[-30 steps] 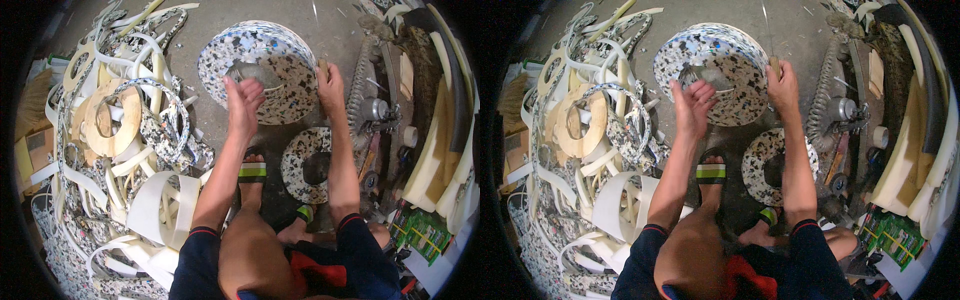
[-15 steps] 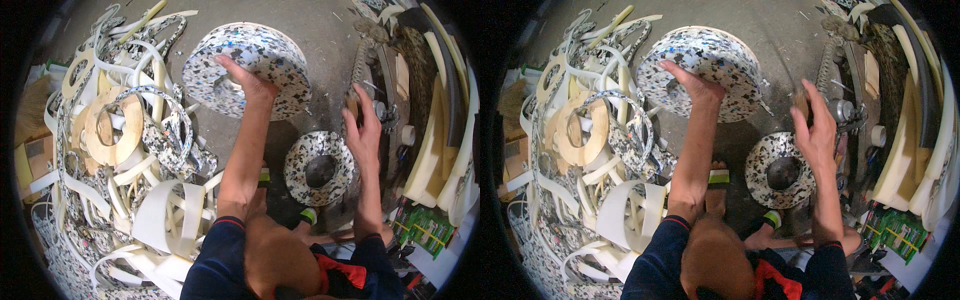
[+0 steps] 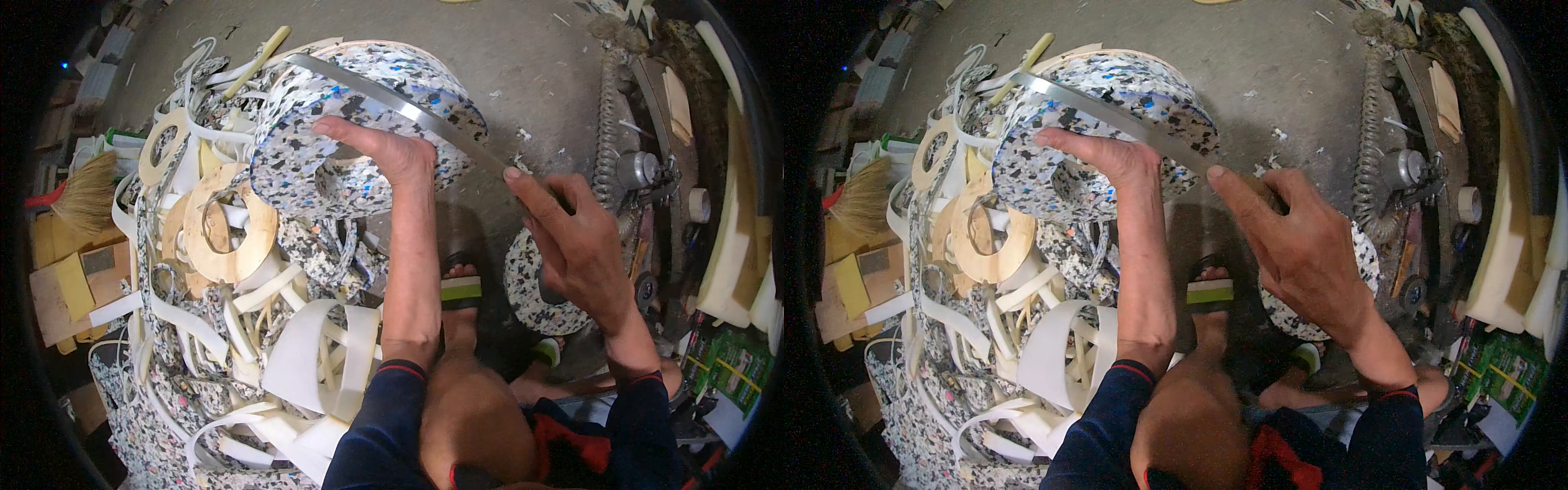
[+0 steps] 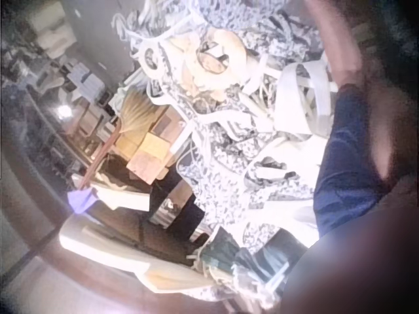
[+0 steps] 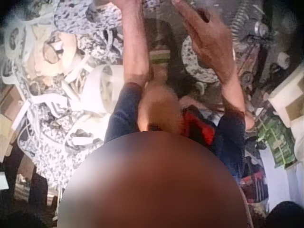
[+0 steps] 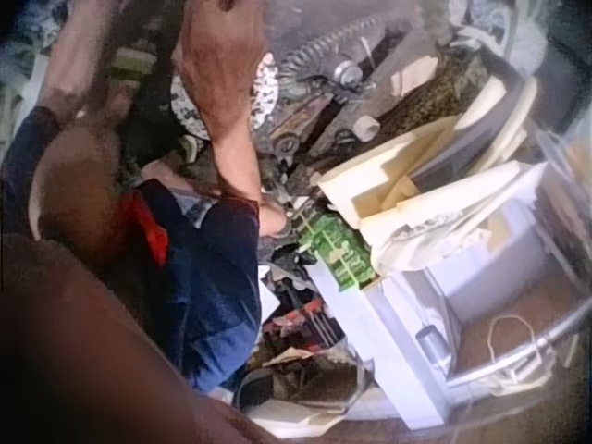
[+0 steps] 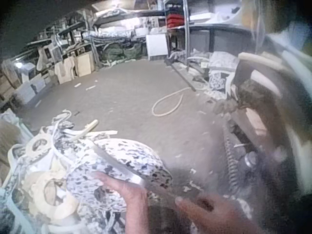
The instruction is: The person sits on the floor and uses a hand file to smooth the edges of two speckled composite rings. They rotate the rings, file the outer and inner edges, and inspect the surfaces by hand. The rings remain on the floor throughout the clip.
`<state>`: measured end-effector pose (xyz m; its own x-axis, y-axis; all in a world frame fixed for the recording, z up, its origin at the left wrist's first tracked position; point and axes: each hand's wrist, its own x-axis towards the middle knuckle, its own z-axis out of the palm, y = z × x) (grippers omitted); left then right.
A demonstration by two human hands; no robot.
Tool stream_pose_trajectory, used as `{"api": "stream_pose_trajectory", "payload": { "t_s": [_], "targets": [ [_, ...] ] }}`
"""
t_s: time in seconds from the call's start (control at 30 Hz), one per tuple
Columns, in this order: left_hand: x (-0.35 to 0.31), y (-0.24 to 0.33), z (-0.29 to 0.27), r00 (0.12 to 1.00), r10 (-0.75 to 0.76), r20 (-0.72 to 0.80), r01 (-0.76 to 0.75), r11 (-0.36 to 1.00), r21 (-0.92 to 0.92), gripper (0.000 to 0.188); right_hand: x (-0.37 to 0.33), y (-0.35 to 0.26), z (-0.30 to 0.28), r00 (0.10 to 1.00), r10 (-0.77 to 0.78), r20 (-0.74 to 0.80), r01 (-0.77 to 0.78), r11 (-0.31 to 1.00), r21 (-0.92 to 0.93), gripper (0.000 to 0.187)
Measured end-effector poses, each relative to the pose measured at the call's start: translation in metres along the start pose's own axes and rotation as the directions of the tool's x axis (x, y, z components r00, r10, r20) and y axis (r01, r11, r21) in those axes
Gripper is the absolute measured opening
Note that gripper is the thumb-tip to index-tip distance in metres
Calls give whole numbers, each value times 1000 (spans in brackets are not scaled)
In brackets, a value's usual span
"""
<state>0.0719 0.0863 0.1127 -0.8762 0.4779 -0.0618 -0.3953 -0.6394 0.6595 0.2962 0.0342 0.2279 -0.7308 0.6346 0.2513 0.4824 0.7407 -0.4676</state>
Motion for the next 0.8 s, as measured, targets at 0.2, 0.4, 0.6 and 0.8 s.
{"api": "stream_pose_trajectory", "payload": {
  "t_s": [0.2,0.4,0.6,0.8],
  "targets": [
    [2,4,-1,996,34,-77,-33,999,19,127,6,-7,-2,998,57,29,-58,998,26,57],
    [-8,4,3,1000,-6,17,6,1000,-18,126,25,-10,5,998,67,5,-67,995,72,52],
    [-7,12,3,998,1,-69,3,998,67,124,11,-11,-6,990,131,59,-135,989,58,53],
    [-13,13,4,998,27,-57,-21,995,99,124,21,-9,2,996,86,-1,-86,993,86,53]
  ]
}}
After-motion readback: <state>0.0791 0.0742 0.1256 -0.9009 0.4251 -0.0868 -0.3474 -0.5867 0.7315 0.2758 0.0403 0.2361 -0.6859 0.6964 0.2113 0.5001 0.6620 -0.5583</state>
